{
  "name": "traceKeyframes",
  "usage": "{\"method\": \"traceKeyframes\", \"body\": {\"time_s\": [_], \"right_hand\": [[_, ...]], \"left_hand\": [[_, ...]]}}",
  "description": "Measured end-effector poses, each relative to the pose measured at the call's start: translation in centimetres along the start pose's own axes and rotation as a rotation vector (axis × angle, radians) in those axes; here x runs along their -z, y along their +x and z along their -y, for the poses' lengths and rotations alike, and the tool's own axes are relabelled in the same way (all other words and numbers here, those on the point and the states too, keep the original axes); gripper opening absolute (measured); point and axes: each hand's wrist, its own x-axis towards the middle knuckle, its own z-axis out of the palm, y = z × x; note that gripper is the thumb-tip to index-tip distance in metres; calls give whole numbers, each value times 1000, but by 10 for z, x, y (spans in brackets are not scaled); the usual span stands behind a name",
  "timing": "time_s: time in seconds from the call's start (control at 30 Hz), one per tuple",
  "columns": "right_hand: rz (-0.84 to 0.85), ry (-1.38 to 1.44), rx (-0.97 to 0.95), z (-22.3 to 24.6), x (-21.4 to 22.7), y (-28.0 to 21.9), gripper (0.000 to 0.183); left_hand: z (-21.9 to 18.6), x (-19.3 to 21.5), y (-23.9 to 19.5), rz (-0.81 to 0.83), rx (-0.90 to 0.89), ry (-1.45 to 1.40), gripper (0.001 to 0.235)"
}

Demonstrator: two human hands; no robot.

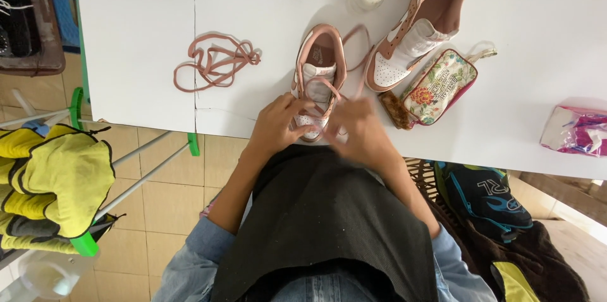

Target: The person laces a pair of pink and white sneakers by threading the laces through the eyelets and tying them. The task is performed on a white table with various items nearby.

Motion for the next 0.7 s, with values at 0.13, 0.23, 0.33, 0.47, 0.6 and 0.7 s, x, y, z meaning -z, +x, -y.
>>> {"method": "traceKeyframes", "body": {"time_s": [0.13,0.23,0.33,0.47,0.6,0.7], "right_hand": [[187,368,-163,54,18,15,22],[-106,-8,-317,21,1,18,39],[-170,-364,-267,-9,-18,15,37],[-109,-319,-148,17,-9,3,27],[423,75,-363,91,47,-6,29],[583,47,-392,123,75,-2,27]], "left_hand": [[11,-10,-4,38,-74,88,12],[-4,12,-1,42,-156,4,6],[-11,33,-12,69,-219,32,9],[-33,68,-16,-16,-296,-16,8],[-63,106,-7,-156,-394,7,18],[-77,118,-3,-196,-497,66,20]]}}
